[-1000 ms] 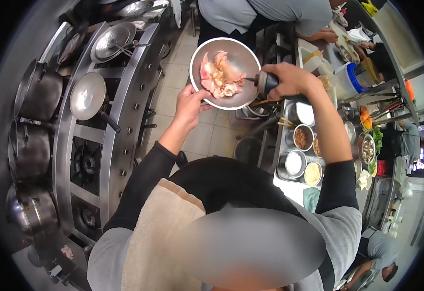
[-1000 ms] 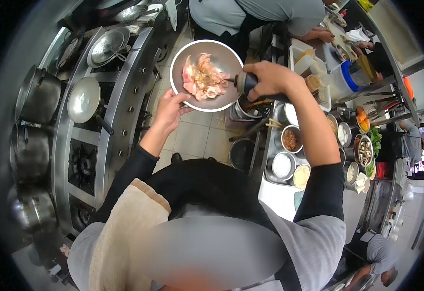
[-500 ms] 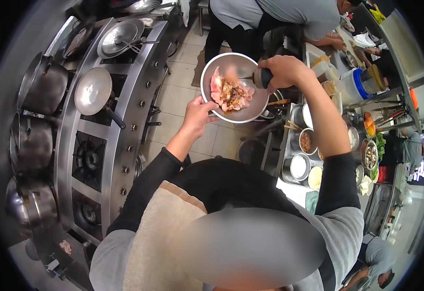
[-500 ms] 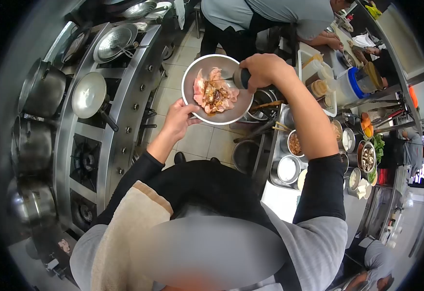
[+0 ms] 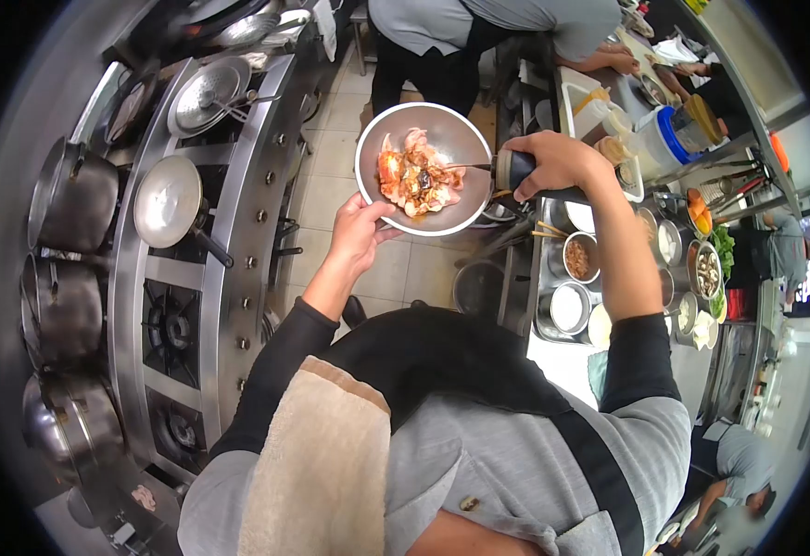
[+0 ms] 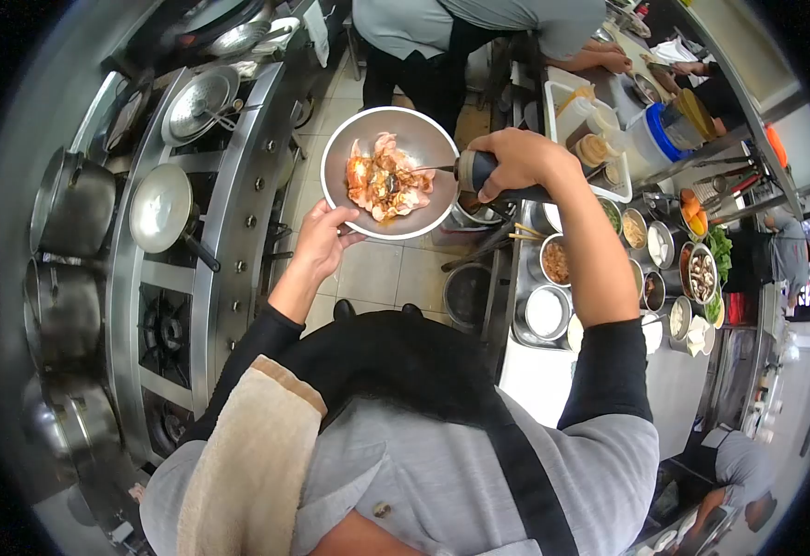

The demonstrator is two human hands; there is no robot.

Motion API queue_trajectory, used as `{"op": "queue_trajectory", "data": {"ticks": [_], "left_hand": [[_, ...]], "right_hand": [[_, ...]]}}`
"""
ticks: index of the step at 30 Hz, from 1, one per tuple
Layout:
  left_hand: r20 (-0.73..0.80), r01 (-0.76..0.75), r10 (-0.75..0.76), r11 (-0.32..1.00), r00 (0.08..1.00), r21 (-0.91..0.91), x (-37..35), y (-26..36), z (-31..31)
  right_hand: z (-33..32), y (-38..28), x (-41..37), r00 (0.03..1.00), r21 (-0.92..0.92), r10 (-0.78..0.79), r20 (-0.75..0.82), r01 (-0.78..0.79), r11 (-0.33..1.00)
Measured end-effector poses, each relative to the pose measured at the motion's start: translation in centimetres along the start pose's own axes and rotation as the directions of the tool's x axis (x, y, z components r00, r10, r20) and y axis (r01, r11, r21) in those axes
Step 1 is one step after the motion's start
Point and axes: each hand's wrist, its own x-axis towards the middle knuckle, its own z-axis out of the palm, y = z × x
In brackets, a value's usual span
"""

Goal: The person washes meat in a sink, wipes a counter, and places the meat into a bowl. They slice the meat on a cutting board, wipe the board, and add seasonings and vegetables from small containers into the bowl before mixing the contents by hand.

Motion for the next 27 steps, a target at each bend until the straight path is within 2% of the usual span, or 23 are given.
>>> {"op": "queue_trajectory", "data": {"ticks": [2,3,5,6,9,11,13,15,16,18,19,20,21,22,23,24,25,26,27], "left_hand": [[-0.001,0.011,-0.011,1.0,1.0,-0.01,-0.1,-0.2,0.2],[-0.007,0.015,-0.015,1.0,1.0,-0.025,0.2,-0.2,0.5],[0.057,0.037,-0.036,0.999,0.998,-0.027,0.4,-0.5,1.0],[0.047,0.038,-0.035,0.997,0.998,-0.066,0.4,-0.3,2.1],[0.072,0.044,-0.035,0.992,0.997,-0.117,1.2,-0.4,4.5],[0.064,0.054,-0.045,0.989,0.997,-0.134,0.9,-0.9,4.8],[0.024,0.019,-0.015,0.986,1.0,-0.167,0.1,-1.1,4.9],[-0.002,0.0,0.0,0.988,1.0,-0.154,-1.2,-1.5,3.4],[-0.039,-0.023,0.018,0.99,0.999,-0.142,-1.8,-1.8,2.9],[-0.064,-0.041,0.032,0.99,0.997,-0.137,-3.1,-2.0,2.0],[-0.09,-0.06,0.049,0.99,0.995,-0.124,-4.4,-2.0,0.7],[-0.128,-0.095,0.077,0.985,0.989,-0.142,-5.5,-2.1,-0.3],[-0.168,-0.119,0.095,0.983,0.981,-0.137,-6.2,-2.5,-1.5],[-0.202,-0.127,0.098,0.982,0.975,-0.136,-6.1,-3.4,-2.5],[-0.244,-0.185,0.149,0.974,0.958,-0.129,-6.6,-3.5,-1.8],[-0.283,-0.205,0.164,0.971,0.945,-0.119,-7.8,-3.5,-2.7],[-0.32,-0.211,0.165,0.971,0.933,-0.115,-7.7,-4.2,-3.0],[-0.339,-0.236,0.18,0.963,0.923,-0.132,-8.0,-4.8,-3.5],[-0.382,-0.262,0.192,0.955,0.904,-0.14,-8.4,-5.5,-3.5]], "right_hand": [[1.1,2.0,-0.9,0.995,0.293,-0.074,-0.063,0.09,0.952],[1.7,3.0,-0.7,0.996,0.289,-0.056,-0.076,0.076,0.954],[2.8,5.5,-1.5,0.94,0.598,-0.135,-0.315,0.307,0.74],[2.5,6.6,-2.1,0.939,0.675,-0.087,-0.334,0.302,0.673],[2.0,12.8,-1.6,0.791,0.6,0.08,-0.607,0.39,0.698],[-0.1,14.1,-2.3,0.687,0.629,0.211,-0.695,0.44,0.641],[-1.6,16.4,-1.8,0.577,0.562,0.256,-0.776,0.446,0.697],[-1.8,19.3,-0.1,0.382,0.417,0.278,-0.881,0.354,0.837],[-1.6,20.4,0.3,0.396,0.42,0.271,-0.877,0.358,0.834],[-1.1,22.3,1.2,0.495,0.33,0.27,-0.826,0.037,0.943],[0.0,25.0,2.6,0.479,0.169,0.159,-0.863,-0.023,0.985],[0.4,26.1,3.2,0.618,0.159,0.19,-0.763,-0.105,0.982],[0.6,24.6,2.5,0.681,0.281,0.212,-0.701,-0.008,0.96],[2.0,28.9,4.0,0.755,0.388,0.172,-0.633,0.117,0.914],[2.7,29.6,3.8,0.797,0.467,0.303,-0.522,-0.031,0.884],[2.6,29.0,4.1,0.85,0.395,0.303,-0.43,-0.124,0.91],[3.9,35.4,6.8,0.813,0.167,0.285,-0.508,-0.231,0.958],[2.6,36.1,7.9,0.766,0.064,0.437,-0.472,-0.465,0.883],[2.2,33.5,7.8,0.604,-0.074,0.233,-0.762,-0.438,0.896]]}}
